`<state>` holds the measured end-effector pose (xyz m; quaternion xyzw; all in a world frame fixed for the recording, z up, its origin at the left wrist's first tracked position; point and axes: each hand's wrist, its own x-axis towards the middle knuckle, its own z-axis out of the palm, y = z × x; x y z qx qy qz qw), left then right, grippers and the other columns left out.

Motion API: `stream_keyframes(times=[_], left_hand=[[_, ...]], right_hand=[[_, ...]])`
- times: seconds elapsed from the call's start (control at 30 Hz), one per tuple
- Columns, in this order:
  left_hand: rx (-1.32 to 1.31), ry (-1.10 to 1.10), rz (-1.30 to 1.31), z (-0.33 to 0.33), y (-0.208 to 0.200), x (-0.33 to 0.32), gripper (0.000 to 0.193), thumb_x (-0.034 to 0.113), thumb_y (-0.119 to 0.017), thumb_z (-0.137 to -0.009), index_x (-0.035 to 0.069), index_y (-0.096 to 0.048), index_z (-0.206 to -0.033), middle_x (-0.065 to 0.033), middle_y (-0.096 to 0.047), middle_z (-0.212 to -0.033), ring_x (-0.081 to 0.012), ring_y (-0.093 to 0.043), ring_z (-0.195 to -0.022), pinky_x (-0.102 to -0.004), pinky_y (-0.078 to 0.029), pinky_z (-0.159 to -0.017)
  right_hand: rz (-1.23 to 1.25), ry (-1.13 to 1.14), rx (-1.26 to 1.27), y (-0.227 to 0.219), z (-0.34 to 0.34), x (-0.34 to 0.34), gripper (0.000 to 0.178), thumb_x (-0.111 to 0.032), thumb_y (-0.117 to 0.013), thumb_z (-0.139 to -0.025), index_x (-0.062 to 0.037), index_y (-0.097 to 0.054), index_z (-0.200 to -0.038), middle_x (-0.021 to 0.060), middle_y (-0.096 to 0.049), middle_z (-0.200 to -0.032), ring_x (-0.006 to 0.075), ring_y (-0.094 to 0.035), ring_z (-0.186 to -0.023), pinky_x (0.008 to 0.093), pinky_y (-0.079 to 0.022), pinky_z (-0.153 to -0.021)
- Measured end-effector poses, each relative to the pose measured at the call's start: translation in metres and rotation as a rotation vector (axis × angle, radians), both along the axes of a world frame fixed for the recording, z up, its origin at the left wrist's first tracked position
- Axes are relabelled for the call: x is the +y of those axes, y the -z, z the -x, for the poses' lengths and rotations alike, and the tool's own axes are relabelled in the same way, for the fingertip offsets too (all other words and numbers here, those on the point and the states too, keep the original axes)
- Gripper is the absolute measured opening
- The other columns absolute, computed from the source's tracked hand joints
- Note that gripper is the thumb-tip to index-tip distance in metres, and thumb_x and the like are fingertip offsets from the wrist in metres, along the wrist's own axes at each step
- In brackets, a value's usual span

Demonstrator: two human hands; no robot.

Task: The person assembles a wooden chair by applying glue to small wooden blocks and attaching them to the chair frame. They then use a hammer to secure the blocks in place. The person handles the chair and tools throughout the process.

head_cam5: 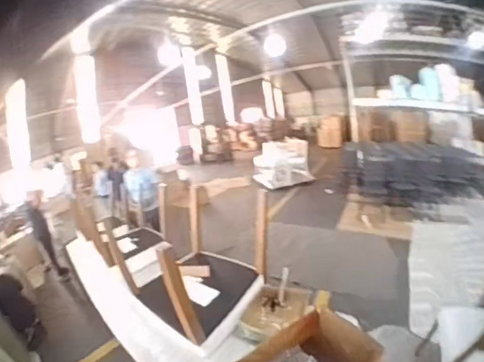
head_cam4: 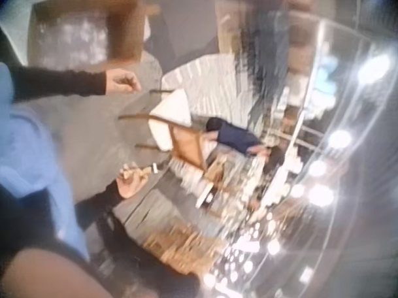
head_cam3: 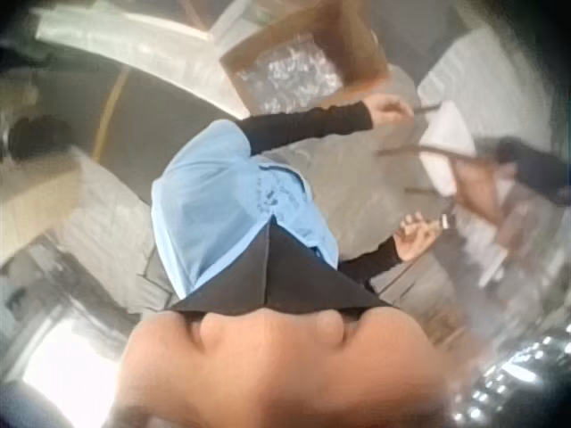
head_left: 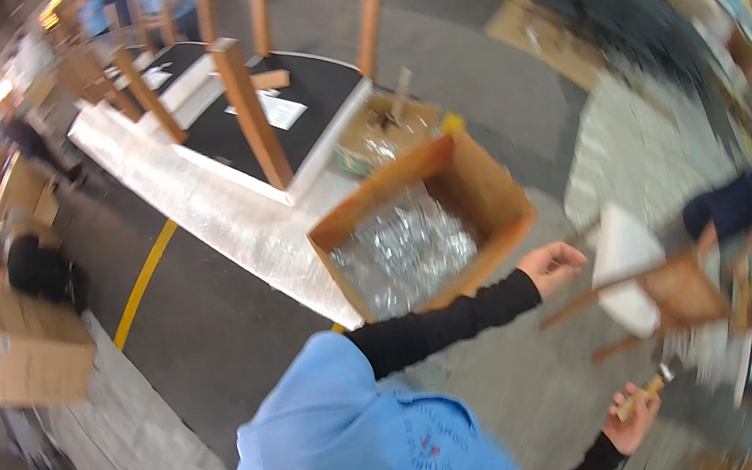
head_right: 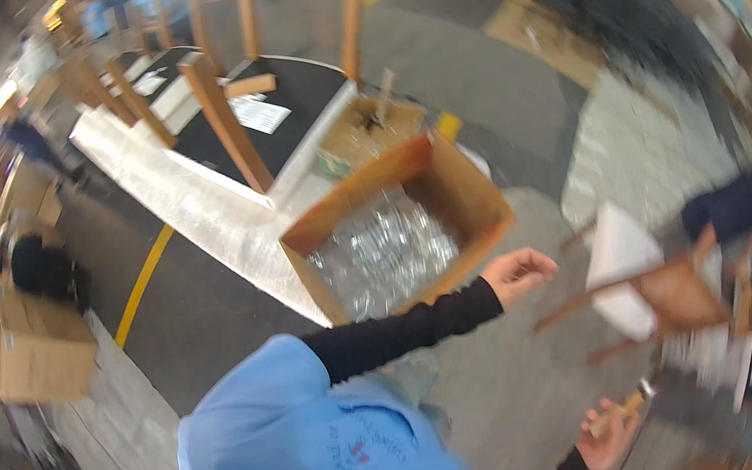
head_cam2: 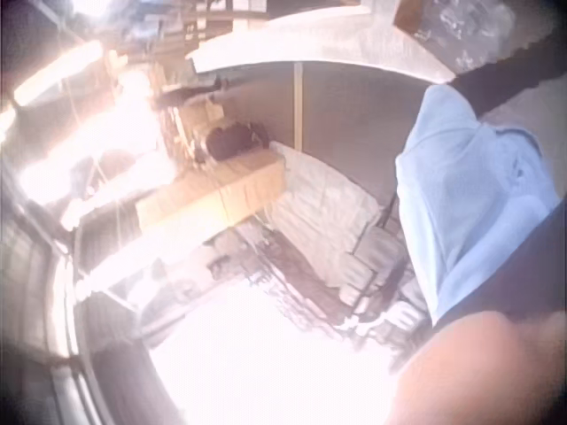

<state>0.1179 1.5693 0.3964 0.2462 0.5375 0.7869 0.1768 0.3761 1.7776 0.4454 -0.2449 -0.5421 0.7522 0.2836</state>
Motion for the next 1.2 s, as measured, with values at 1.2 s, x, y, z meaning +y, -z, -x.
stream_keyframes(times=[1.2], left_hand=[[0.106, -1.997, -0.648, 0.455, -0.018, -0.048, 0.023, -0.008, -0.056, -0.083, 0.009, -0.058, -0.099, 0.0012, -0.058, -0.085, -0.0074, -0.057, -0.071, -0.0197, -0.046, -0.060]], right_hand=[[0.068, -0.719, 0.232, -0.029, 0.869, 0.233, 0.033, -0.015, -0.057, -0.087, -0.0079, -0.046, -0.116, 0.0152, -0.064, -0.094, 0.0205, -0.066, -0.058, 0.0281, -0.055, -0.047]])
